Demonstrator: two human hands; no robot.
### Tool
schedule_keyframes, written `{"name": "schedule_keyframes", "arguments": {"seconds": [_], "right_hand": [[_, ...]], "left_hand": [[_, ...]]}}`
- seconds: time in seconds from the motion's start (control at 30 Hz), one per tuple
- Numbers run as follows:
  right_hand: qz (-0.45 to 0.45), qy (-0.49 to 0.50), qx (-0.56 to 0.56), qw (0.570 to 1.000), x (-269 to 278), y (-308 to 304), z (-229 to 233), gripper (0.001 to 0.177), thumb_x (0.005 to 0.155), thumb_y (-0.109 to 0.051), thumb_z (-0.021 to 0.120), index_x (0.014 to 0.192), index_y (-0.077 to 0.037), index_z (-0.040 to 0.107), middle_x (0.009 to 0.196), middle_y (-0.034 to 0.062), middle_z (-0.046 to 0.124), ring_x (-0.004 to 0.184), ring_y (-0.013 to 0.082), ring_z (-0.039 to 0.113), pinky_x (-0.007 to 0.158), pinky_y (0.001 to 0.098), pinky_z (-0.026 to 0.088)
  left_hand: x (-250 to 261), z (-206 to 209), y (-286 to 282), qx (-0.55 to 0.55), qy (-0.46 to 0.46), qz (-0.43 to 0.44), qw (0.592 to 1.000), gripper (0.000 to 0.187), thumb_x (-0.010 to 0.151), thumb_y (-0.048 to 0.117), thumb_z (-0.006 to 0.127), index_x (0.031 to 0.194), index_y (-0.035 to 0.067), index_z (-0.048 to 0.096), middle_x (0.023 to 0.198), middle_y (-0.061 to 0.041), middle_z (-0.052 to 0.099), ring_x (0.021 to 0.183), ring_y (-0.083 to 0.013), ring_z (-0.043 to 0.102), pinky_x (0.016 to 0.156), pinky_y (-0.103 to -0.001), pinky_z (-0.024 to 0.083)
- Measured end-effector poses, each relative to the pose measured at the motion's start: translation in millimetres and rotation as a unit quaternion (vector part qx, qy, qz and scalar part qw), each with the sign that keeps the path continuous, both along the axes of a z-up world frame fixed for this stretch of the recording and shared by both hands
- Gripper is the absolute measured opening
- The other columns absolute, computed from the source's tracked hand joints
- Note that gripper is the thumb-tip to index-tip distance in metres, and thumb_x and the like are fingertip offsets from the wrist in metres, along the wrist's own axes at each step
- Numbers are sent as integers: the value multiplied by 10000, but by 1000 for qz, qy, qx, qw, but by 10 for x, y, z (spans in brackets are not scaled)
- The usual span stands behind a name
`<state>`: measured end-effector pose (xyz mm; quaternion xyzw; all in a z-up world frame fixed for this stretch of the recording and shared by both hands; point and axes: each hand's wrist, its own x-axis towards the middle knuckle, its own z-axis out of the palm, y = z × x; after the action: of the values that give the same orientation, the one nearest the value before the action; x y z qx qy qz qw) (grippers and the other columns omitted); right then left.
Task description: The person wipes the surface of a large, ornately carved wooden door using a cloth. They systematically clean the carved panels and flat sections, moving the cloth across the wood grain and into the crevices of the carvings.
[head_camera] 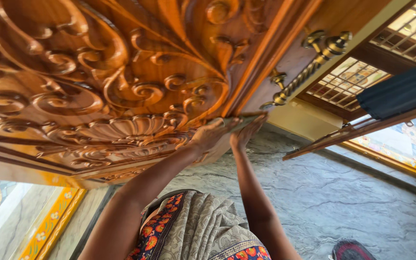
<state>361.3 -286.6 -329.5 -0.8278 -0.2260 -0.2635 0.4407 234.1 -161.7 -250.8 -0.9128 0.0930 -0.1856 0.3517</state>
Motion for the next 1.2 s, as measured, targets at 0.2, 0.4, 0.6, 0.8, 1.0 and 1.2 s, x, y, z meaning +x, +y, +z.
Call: {"name": "schedule_keyframes", "arguments": {"seconds": [0.2, 0.4, 0.6, 0.8, 1.0, 1.2], "right_hand": [[59, 126, 24, 990, -690, 338, -344, 976, 1037, -604, 347, 1609, 30, -126, 1692, 286, -153, 1584, 422, -128, 1291, 533, -13], [80, 75, -12, 994, -1431, 843, -333, 991, 1062, -469, 476, 1588, 76, -163, 1661, 356, -196, 1571, 483, -171, 1280, 573, -59], [134, -2, -105, 985, -2264, 1419, -64, 984, 965, -204, 538, 1585, 101, -162, 1616, 440, -196, 1528, 587, -181, 1247, 667, -49], [199, -151, -118, 961, -2989, 2131, -42, 1066, 937, -357, 642, 1629, -31, -100, 1572, 471, -180, 1479, 672, -112, 1150, 816, 21], [222, -199, -260, 918, -3415, 3107, -371, 969, 966, -639, 571, 1653, -205, 43, 1545, 500, -34, 1391, 765, 43, 1024, 865, 98], [331, -195, -360, 850, -4014, 3714, 330, 756, 979, -681, 497, 1598, -371, 193, 1613, 281, 235, 1423, 558, 269, 1048, 801, 316]], "left_hand": [[-650, -219, 421, 103, 63, -5, 993, 707, 999, 323, 477, 1625, 208, 171, 1739, -3, 37, 1577, -150, 42, 1239, -403, 80], [-1396, -297, 925, 7, 72, 39, 997, 725, 1014, 359, 483, 1666, 176, 224, 1729, -6, 136, 1515, -132, 200, 1196, -365, 179], [-2411, -255, 1508, -183, -41, 55, 981, 700, 988, 370, 553, 1625, 196, 321, 1613, 52, 376, 1415, -91, 434, 1145, -345, 342], [-3414, -184, 2077, -241, -119, 89, 959, 620, 994, 412, 606, 1545, 160, 476, 1515, 33, 546, 1306, -107, 534, 1099, -416, 403], [-4304, -51, 2631, -262, -184, 178, 930, 567, 999, 461, 602, 1488, 177, 569, 1486, 51, 517, 1341, -133, 526, 1158, -475, 397], [-5000, 264, 3017, -243, -233, 254, 907, 594, 967, 582, 584, 1433, 216, 634, 1546, 102, 493, 1379, -151, 474, 1167, -524, 350]]}}
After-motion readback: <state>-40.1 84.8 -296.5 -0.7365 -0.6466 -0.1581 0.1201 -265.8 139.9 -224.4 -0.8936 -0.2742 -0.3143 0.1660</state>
